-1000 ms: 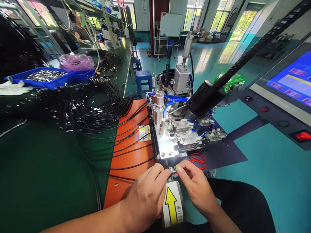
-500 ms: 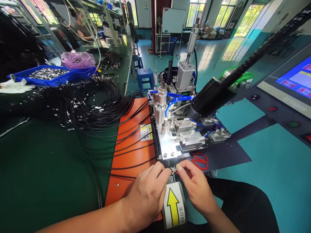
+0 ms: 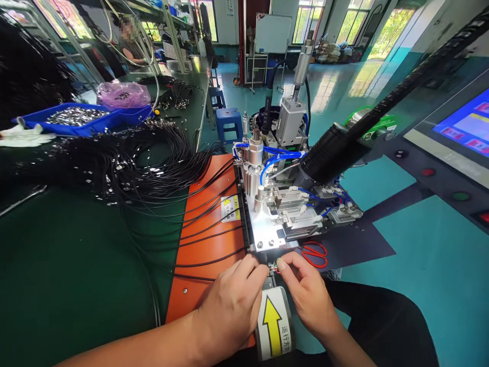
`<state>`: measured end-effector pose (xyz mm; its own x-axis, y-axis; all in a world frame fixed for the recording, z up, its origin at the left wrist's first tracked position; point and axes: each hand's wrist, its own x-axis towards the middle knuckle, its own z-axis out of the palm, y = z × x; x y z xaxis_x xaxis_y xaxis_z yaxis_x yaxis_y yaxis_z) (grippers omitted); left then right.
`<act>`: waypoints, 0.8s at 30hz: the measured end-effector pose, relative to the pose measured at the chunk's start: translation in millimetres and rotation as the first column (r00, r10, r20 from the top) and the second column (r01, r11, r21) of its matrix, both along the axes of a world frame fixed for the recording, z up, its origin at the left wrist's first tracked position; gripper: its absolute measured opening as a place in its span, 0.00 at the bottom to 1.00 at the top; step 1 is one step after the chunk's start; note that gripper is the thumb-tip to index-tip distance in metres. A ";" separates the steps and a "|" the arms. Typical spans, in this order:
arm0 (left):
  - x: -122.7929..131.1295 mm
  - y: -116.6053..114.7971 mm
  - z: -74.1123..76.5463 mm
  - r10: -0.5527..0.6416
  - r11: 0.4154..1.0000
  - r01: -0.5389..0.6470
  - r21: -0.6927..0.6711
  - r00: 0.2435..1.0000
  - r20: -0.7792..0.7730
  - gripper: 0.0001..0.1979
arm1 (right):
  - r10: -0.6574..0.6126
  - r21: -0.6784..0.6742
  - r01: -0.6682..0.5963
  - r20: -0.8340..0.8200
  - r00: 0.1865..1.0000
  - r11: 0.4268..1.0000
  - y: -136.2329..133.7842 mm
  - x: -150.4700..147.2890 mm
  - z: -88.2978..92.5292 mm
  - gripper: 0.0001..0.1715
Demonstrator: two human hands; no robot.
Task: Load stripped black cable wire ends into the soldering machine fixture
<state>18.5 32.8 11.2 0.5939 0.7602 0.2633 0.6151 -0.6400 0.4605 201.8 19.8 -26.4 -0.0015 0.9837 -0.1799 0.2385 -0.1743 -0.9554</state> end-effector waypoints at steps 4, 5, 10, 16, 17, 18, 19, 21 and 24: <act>-0.7 -1.0 -0.8 0.000 1.000 0.000 0.000 1.000 0.002 0.11 | -0.004 0.002 0.004 0.007 1.000 1.000 -1.8 0.0 3.1 0.19; -0.9 -1.2 -1.5 -0.002 1.000 0.002 -0.002 1.000 0.008 0.12 | -0.006 0.004 0.006 0.007 1.000 1.000 -2.1 0.4 3.3 0.19; -1.5 -0.7 -5.8 -0.012 1.000 0.013 -0.018 0.998 0.064 0.13 | -0.048 0.059 0.048 0.009 0.999 0.997 -4.3 5.4 1.6 0.16; -1.3 0.9 -6.8 -0.018 0.999 0.021 -0.036 0.998 0.066 0.13 | -0.090 0.230 0.067 0.090 0.992 0.971 -9.7 11.1 0.0 0.11; -1.3 0.9 -6.9 -0.018 0.999 0.020 -0.036 0.998 0.065 0.13 | -0.083 0.236 0.058 0.095 0.992 0.970 -10.1 10.9 0.4 0.11; -1.3 0.6 -6.9 -0.017 0.999 0.019 -0.035 0.998 0.064 0.13 | -0.079 0.243 0.053 0.099 0.992 0.969 -10.3 10.5 1.0 0.10; -1.3 0.2 -6.9 -0.017 0.999 0.019 -0.034 0.998 0.063 0.13 | -0.074 0.249 0.046 0.102 0.992 0.967 -10.3 10.0 1.9 0.10; -1.3 -0.6 -6.7 -0.016 0.999 0.018 -0.032 0.998 0.064 0.13 | -0.061 0.267 0.030 0.107 0.992 0.963 -10.3 8.9 3.9 0.10; -1.1 -1.3 -5.5 -0.018 0.999 0.020 -0.031 0.998 0.066 0.13 | -0.040 0.296 0.002 0.120 0.992 0.955 -10.6 7.9 6.3 0.10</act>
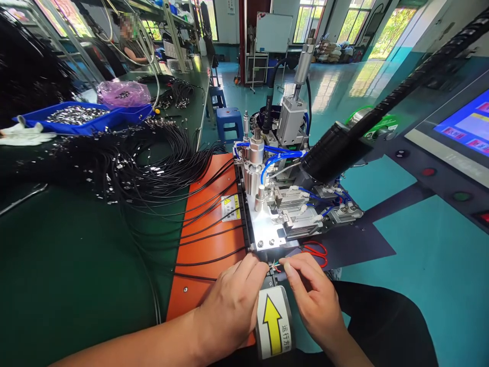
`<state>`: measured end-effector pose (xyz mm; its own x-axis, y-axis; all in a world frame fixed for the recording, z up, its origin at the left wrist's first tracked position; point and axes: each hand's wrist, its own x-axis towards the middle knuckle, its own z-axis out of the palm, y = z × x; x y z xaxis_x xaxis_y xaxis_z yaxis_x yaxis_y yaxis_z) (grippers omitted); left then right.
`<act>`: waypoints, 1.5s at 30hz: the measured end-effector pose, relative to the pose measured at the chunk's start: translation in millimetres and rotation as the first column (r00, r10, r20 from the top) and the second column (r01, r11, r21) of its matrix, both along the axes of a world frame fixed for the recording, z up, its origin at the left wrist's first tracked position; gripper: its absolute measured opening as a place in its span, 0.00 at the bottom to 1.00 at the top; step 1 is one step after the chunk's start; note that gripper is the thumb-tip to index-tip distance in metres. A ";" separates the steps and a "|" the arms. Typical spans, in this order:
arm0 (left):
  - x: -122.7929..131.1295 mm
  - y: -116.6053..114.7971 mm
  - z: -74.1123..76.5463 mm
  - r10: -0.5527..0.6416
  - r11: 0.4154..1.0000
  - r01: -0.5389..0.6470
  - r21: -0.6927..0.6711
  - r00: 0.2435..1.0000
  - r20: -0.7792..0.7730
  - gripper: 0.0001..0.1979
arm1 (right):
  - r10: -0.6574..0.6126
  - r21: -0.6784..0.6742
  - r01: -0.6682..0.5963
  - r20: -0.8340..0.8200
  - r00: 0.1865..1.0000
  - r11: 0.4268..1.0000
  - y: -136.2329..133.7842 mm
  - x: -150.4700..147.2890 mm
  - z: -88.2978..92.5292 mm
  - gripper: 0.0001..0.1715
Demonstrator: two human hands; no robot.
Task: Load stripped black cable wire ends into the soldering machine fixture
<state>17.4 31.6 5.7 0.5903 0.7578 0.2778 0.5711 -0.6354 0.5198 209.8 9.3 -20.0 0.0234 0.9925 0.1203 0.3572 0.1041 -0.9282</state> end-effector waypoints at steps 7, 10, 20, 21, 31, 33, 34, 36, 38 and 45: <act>0.2 2.4 2.2 -0.015 1.000 0.015 -0.001 1.000 0.010 0.13 | -0.046 -0.036 0.046 0.002 0.999 0.998 -0.4 0.3 0.2 0.10; 0.0 2.9 2.0 -0.009 1.000 0.009 0.007 1.000 0.001 0.12 | -0.022 -0.039 0.022 -0.009 1.000 0.999 -0.6 1.2 -0.2 0.11; 0.1 0.7 3.8 -0.003 0.999 0.003 0.032 1.000 0.006 0.11 | 0.016 -0.002 -0.016 -0.026 1.000 1.000 2.0 -2.2 3.8 0.10; 0.4 0.9 4.4 -0.006 0.999 0.006 0.037 1.000 0.000 0.10 | 0.020 -0.006 -0.020 -0.031 0.999 1.000 2.0 -3.0 4.6 0.10; 0.7 1.1 -1.9 0.001 0.999 -0.001 0.038 1.000 0.008 0.11 | -0.065 -0.225 0.027 -0.165 0.984 0.974 5.6 10.6 6.4 0.16; 0.6 1.1 -1.4 -0.008 0.999 0.007 0.036 1.000 0.003 0.11 | -0.041 -0.315 -0.036 -0.234 0.971 0.948 6.8 10.8 7.8 0.18; 0.5 1.2 -0.7 -0.012 0.999 0.012 0.035 1.000 -0.004 0.12 | -0.027 -0.336 -0.065 -0.263 0.964 0.939 7.1 10.1 8.8 0.18; 0.3 1.6 1.2 -0.020 0.999 0.021 0.029 0.999 -0.032 0.13 | -0.001 -0.342 -0.103 -0.292 0.956 0.934 7.5 8.2 11.1 0.18; 0.2 1.9 2.8 -0.021 0.999 0.022 0.027 0.998 -0.060 0.14 | 0.017 -0.325 -0.113 -0.286 0.958 0.939 7.9 6.4 13.1 0.18; 0.8 2.3 3.1 -0.018 1.000 0.020 0.024 0.997 -0.078 0.14 | 0.057 -0.308 -0.135 -0.249 0.967 0.942 7.5 6.0 12.8 0.17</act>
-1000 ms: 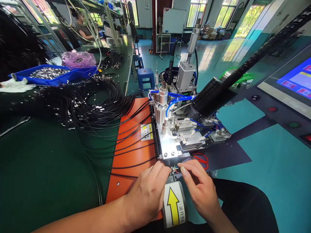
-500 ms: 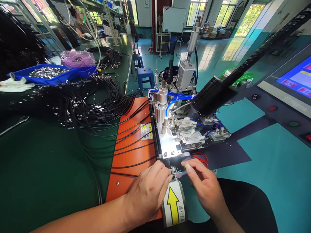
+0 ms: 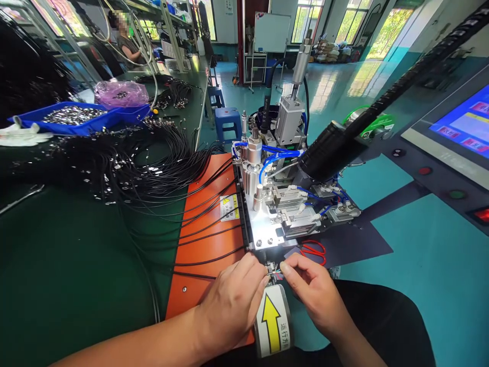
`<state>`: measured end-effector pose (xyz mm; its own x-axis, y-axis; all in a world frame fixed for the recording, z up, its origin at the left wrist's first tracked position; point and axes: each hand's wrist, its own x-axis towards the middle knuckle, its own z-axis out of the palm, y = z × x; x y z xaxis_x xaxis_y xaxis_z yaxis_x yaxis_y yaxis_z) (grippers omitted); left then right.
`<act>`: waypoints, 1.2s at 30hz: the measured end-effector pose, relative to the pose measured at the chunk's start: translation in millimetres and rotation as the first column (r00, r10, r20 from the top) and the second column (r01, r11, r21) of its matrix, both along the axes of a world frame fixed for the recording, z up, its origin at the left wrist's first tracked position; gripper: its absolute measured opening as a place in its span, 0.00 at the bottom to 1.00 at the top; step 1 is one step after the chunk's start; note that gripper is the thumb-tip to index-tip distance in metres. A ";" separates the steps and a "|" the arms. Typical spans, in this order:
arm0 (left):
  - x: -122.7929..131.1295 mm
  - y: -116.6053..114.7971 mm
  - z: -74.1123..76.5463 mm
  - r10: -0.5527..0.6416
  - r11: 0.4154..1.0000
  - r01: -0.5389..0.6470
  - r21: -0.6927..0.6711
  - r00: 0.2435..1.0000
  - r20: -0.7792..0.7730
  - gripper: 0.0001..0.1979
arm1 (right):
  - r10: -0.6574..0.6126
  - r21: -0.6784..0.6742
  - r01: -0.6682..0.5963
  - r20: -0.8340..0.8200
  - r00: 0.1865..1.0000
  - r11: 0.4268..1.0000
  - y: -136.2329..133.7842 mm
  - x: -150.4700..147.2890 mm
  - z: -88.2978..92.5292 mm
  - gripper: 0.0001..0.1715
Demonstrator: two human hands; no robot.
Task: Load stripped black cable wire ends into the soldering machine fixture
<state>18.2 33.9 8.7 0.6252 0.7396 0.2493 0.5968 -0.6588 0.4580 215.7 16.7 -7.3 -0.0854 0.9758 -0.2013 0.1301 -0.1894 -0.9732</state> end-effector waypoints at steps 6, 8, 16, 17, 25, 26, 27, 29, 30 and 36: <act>0.5 0.6 -0.9 -0.005 1.000 0.005 -0.014 1.000 0.002 0.15 | 0.017 0.033 -0.017 0.005 1.000 0.999 0.3 -0.7 -1.3 0.16; 0.5 0.7 -0.9 -0.007 1.000 0.008 -0.022 1.000 0.023 0.15 | 0.019 0.033 -0.019 0.003 1.000 0.999 1.5 -1.2 -1.7 0.16; 0.1 0.1 5.4 -0.012 1.000 0.012 0.002 0.999 0.039 0.15 | 0.036 0.059 -0.037 0.021 0.999 0.998 2.4 -0.8 -0.4 0.16; 0.2 0.4 6.5 -0.015 1.000 0.014 0.017 0.999 0.039 0.15 | 0.039 0.062 -0.040 0.024 0.999 0.997 2.3 -0.7 -0.8 0.16; 1.7 2.6 8.6 -0.017 0.995 0.012 0.099 0.999 0.050 0.12 | 0.028 0.050 -0.029 0.018 0.999 0.998 0.7 -5.5 -11.2 0.18; 1.6 2.1 6.1 -0.004 0.997 0.001 0.071 0.999 0.049 0.12 | 0.020 0.045 -0.021 0.025 0.999 0.999 0.1 -6.8 -12.3 0.18; 1.2 1.5 3.2 0.014 0.999 -0.016 0.042 0.999 0.051 0.12 | 0.009 0.043 -0.011 0.040 0.999 0.999 -0.5 -8.2 -13.2 0.18; 0.0 0.0 -2.4 0.041 0.999 -0.040 -0.010 0.996 0.073 0.11 | -0.013 0.045 0.009 0.083 0.996 0.999 -1.5 -10.6 -14.6 0.19; -0.7 -0.7 -4.5 0.046 0.999 -0.044 -0.032 0.995 0.088 0.11 | -0.026 0.046 0.021 0.103 0.994 0.999 -1.7 -11.6 -15.3 0.19; -2.7 -3.4 -3.3 0.029 0.995 -0.022 -0.093 0.997 0.070 0.13 | -0.066 0.048 0.059 0.169 0.983 0.997 0.6 -14.4 -20.3 0.19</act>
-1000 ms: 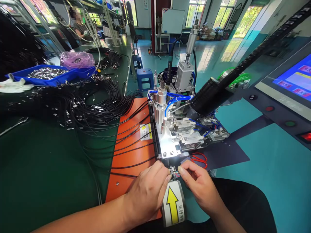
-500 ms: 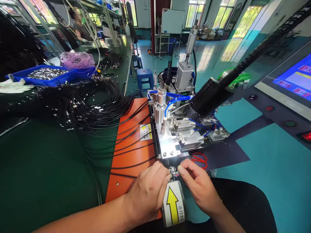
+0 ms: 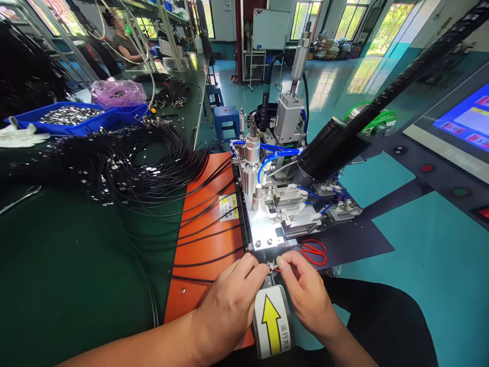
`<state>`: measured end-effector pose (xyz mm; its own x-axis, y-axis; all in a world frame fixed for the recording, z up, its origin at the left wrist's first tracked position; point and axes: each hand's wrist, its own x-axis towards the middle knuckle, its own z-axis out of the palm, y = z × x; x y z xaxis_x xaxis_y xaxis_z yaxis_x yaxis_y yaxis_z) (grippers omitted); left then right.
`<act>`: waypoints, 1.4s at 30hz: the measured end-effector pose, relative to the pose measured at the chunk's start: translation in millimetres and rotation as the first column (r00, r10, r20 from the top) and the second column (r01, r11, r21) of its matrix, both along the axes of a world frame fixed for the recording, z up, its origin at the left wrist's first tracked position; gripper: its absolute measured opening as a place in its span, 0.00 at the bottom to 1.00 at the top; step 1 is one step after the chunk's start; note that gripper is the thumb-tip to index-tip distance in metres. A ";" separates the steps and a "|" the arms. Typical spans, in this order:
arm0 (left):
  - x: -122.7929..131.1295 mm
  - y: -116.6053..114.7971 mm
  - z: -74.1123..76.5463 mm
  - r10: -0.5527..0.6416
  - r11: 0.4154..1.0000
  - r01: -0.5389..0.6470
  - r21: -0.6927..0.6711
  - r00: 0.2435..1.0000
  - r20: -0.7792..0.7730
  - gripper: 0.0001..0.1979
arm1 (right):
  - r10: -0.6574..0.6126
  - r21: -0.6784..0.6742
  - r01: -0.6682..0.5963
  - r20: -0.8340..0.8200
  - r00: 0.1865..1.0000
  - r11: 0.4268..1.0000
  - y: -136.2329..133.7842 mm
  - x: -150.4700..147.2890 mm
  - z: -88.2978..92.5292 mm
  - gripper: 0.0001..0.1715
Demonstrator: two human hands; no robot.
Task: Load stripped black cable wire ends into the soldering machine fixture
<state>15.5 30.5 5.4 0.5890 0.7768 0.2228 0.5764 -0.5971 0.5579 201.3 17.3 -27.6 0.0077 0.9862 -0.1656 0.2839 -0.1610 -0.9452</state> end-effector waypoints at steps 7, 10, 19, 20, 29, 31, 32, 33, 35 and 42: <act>1.1 0.7 2.9 0.008 0.999 -0.007 0.045 1.000 -0.014 0.12 | -0.016 0.013 0.016 0.047 0.999 1.000 2.7 -1.9 -2.1 0.19; 1.5 1.0 1.8 0.009 0.998 -0.008 0.063 1.000 -0.017 0.12 | -0.029 0.014 0.028 0.054 0.998 1.000 2.1 -3.1 -1.7 0.19; 2.8 3.1 2.3 0.008 0.998 -0.007 0.062 1.000 -0.020 0.10 | -0.023 -0.005 0.024 0.065 0.998 1.000 0.8 -3.0 -1.8 0.19; 2.5 2.8 2.6 0.009 0.998 -0.008 0.061 1.000 -0.023 0.10 | -0.024 -0.007 0.025 0.069 0.997 1.000 0.8 -2.9 -1.9 0.19; 3.1 1.8 1.6 0.016 0.996 -0.008 0.087 0.996 -0.086 0.11 | -0.034 -0.009 0.035 0.084 0.996 0.999 0.9 -4.3 0.3 0.20; 2.9 1.8 2.5 0.029 0.993 -0.014 0.120 0.992 -0.124 0.12 | -0.030 0.004 0.030 0.093 0.995 1.000 1.0 -4.8 -0.7 0.20; 2.6 1.7 3.4 0.035 0.991 -0.015 0.132 0.989 -0.147 0.12 | -0.028 0.012 0.027 0.101 0.994 1.000 0.9 -5.1 -1.4 0.19; 2.2 1.5 4.7 0.038 0.990 -0.014 0.140 0.985 -0.169 0.12 | -0.026 0.021 0.024 0.110 0.994 0.999 0.8 -5.3 -2.0 0.19; 1.8 1.0 8.0 0.039 0.989 -0.009 0.148 0.978 -0.204 0.10 | -0.025 0.034 0.021 0.126 0.992 0.999 0.4 -5.6 -2.9 0.19; 4.6 1.4 17.2 0.033 0.981 0.024 0.191 0.956 -0.292 0.10 | -0.023 0.060 0.014 0.143 0.989 0.998 0.5 -5.2 -2.2 0.18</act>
